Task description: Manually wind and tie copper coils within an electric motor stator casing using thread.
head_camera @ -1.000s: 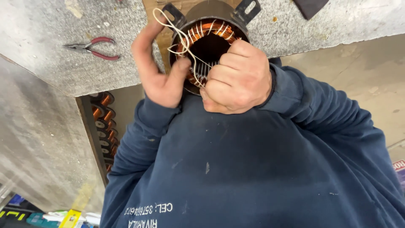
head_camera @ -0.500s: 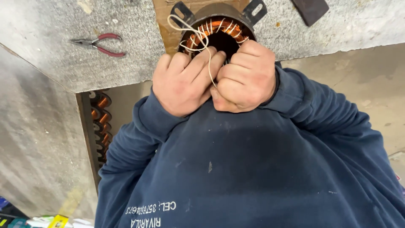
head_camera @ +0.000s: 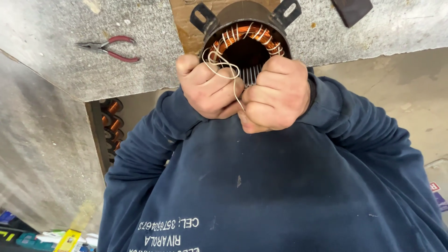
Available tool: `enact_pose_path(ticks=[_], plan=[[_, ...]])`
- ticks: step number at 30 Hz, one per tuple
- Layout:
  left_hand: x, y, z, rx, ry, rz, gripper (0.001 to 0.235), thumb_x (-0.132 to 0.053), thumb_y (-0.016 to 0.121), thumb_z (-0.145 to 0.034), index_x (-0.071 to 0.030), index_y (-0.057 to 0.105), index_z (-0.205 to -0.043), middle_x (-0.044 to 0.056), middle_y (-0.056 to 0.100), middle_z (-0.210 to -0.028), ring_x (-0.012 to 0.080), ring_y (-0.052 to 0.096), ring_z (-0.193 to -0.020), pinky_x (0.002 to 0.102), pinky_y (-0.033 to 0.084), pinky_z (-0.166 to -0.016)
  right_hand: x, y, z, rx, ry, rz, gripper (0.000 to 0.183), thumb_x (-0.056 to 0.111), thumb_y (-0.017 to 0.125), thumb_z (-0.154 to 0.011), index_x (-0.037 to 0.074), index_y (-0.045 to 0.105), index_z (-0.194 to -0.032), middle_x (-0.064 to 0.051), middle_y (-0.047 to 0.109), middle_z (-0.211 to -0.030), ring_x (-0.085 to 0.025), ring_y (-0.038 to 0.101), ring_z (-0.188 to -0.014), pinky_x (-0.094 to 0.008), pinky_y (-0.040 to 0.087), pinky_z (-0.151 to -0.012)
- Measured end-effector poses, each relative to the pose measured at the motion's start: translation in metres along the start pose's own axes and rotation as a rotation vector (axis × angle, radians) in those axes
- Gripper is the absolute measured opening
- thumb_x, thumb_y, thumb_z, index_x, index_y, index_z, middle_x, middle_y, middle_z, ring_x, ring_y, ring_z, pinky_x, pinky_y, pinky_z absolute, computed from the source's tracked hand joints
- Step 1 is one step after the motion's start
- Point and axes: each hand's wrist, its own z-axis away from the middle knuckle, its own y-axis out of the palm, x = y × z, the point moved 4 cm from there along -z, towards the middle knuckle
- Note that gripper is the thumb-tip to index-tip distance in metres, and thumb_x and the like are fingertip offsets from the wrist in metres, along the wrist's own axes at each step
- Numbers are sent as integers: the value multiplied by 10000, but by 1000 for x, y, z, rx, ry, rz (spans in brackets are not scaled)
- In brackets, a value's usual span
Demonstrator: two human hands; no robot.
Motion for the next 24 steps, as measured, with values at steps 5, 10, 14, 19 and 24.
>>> enact_pose_path(ticks=[5, 10, 14, 19, 24], plan=[[6, -24, -21, 81, 46, 53, 323, -426, 756, -930, -120, 705, -1019, -29, 663, -1008, 157, 571, -869, 366, 364, -816, -2, -15, -20, 33, 12, -111, 268, 147, 748, -816, 115, 526, -668, -3, 632, -751, -189, 497, -571, -344, 389, -596], [19, -47, -42, 221, 119, 25, 287, -222, 769, -856, -129, 736, -1125, -39, 694, -1059, 144, 623, -943, 341, 429, -892, -6, -25, -31, 97, 139, -209, 204, 122, 708, -845, 99, 584, -685, -24, 676, -794, -233, 556, -609, -383, 424, -613], [40, -48, -32, 85, -10, 223, 260, -74, 742, -907, -52, 680, -1158, 45, 678, -1150, 250, 638, -981, 379, 468, -877, -18, -29, -60, 182, 236, -205, 184, 97, 673, -991, 66, 623, -817, -42, 628, -829, -258, 572, -701, -391, 412, -679], [53, -49, -16, 6, -204, 430, 300, -48, 698, -895, -2, 626, -1183, 140, 623, -1113, 364, 599, -977, 415, 497, -796, -22, -14, -96, 255, 210, -29, 242, 137, 714, -1025, 60, 606, -823, -79, 533, -778, -283, 556, -727, -412, 416, -692], [58, -30, -2, -89, -340, 432, 221, -149, 767, -886, -28, 624, -1002, 129, 597, -929, 360, 579, -836, 429, 472, -711, -17, 4, -107, 268, 135, 149, 208, 156, 698, -1034, 78, 613, -861, -44, 572, -842, -223, 599, -795, -364, 466, -745]])
